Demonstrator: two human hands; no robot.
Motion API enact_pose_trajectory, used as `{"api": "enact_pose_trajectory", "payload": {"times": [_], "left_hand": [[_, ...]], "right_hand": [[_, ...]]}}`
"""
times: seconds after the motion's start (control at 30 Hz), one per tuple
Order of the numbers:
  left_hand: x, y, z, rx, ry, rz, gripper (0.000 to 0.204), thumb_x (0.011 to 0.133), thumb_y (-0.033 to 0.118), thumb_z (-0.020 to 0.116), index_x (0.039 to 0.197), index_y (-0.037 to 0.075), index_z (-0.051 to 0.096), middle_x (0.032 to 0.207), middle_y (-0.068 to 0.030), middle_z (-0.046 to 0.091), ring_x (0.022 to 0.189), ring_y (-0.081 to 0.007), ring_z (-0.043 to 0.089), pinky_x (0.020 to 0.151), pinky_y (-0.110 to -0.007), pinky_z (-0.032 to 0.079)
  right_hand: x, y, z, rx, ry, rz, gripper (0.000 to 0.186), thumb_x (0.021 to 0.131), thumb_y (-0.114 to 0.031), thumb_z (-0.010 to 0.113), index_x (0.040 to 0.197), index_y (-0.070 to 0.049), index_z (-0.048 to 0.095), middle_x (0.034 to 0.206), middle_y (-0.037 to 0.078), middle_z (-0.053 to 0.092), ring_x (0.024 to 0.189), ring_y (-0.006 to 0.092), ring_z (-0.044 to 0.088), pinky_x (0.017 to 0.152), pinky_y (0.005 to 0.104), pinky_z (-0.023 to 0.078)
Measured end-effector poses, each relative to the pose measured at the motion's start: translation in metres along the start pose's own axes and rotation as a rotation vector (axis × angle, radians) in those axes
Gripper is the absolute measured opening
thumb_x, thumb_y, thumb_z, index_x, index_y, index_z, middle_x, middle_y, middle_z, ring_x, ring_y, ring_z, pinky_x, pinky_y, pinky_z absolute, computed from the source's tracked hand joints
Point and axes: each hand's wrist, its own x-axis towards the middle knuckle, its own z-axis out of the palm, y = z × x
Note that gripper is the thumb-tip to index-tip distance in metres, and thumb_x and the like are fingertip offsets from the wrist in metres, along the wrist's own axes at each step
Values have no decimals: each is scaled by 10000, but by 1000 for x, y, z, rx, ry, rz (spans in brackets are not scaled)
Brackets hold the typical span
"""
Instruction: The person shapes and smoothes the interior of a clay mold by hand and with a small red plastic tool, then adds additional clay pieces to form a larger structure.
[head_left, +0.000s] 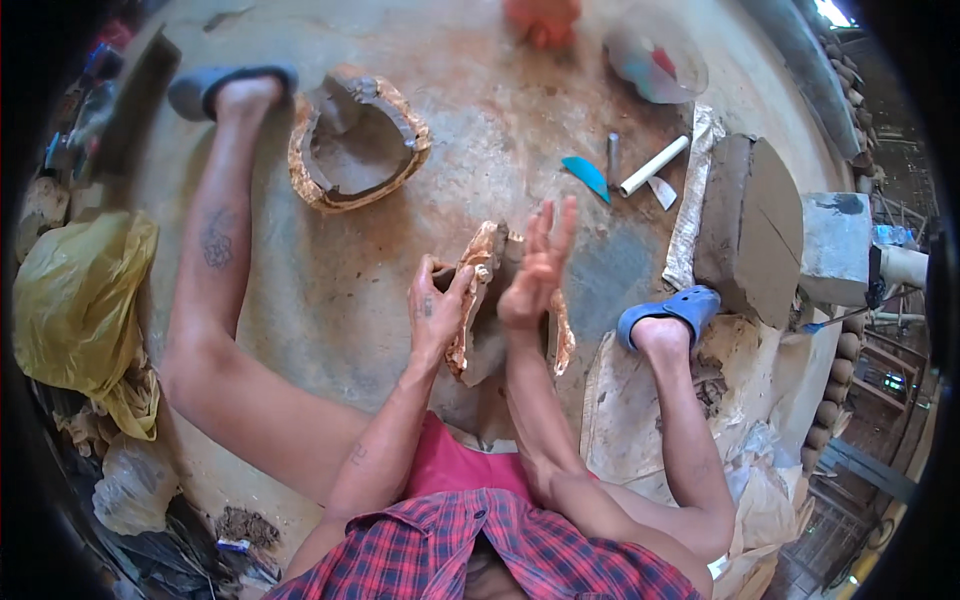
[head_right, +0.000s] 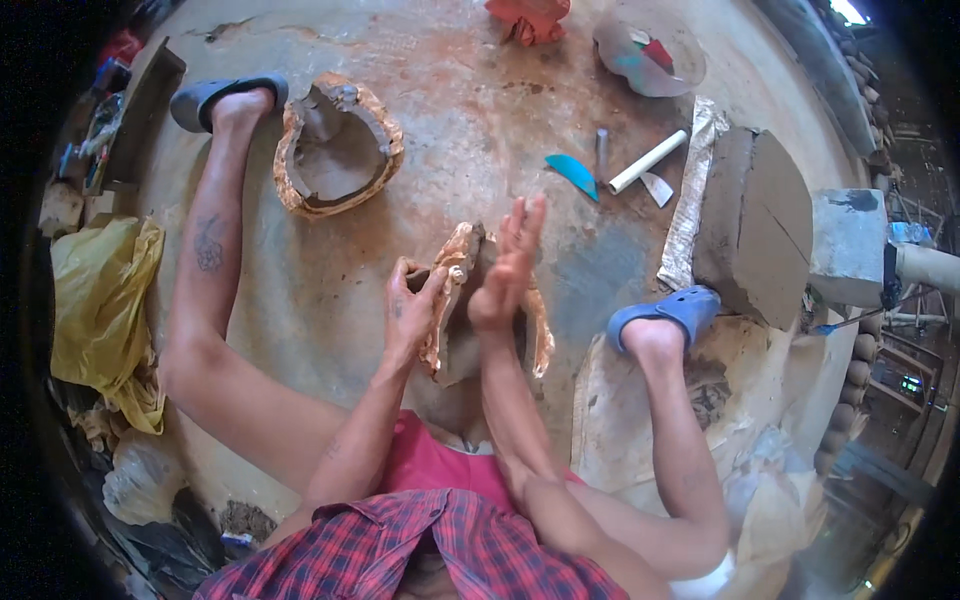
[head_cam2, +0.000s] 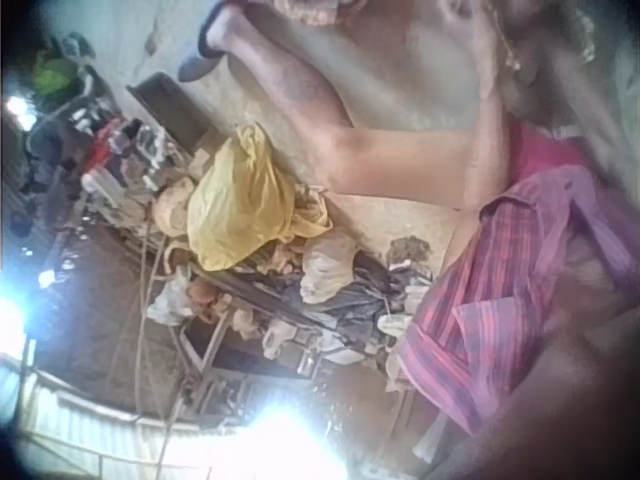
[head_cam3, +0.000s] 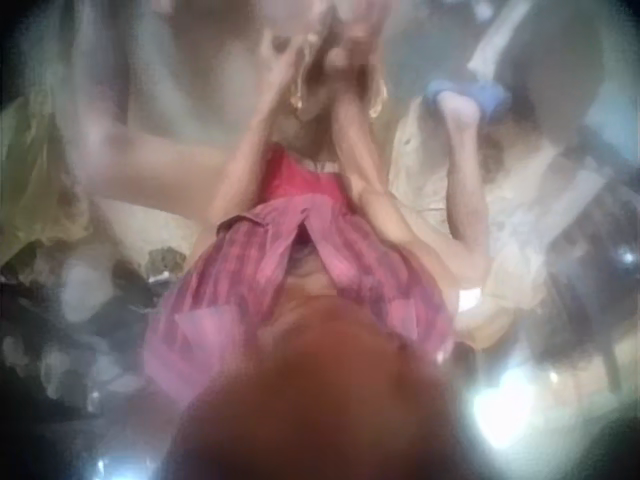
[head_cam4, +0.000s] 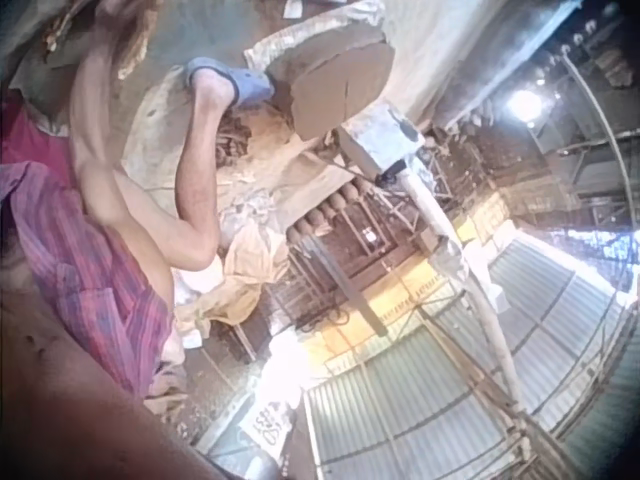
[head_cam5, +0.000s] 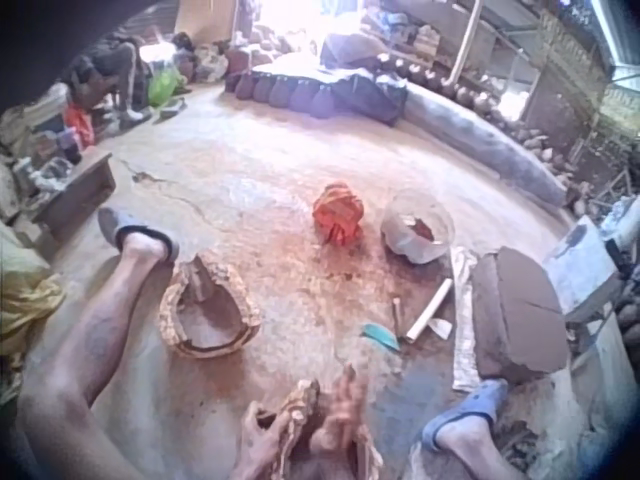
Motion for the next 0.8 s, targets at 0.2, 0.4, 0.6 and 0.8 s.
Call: {"api": "enact_pose_trajectory", "payload": {"times": [0.2,0.4,0.6,0.8], "left_hand": [[-4,12,-2,121,34,88,295,948,249,794,920,12,621,831,-67,687,790,-141,610,729,-348,514],[7,6,-5,159,7,96,350,911,294,814,953,-5,637,881,-163,731,830,-234,698,789,-412,551],[21,3,-11,214,-63,61,355,904,313,819,962,6,652,888,-142,745,830,-218,700,791,-396,556],[14,20,-10,226,-23,183,344,924,312,828,1054,27,687,916,-61,717,837,-132,644,770,-316,535]], "right_hand": [[11,-71,-100,-216,163,238,428,1063,-245,651,1401,14,608,1387,171,650,1155,295,694,1001,427,564],[-102,-115,-186,-945,-572,498,276,925,-121,760,1160,-1,678,960,154,673,804,274,680,714,382,551],[-156,-119,-166,-1061,-793,648,478,795,-133,836,1232,-61,655,1167,194,556,1130,397,593,929,488,537],[-151,-99,-200,-1038,-820,716,405,851,-140,812,1194,14,661,1070,185,662,1008,388,671,895,482,551]]}}
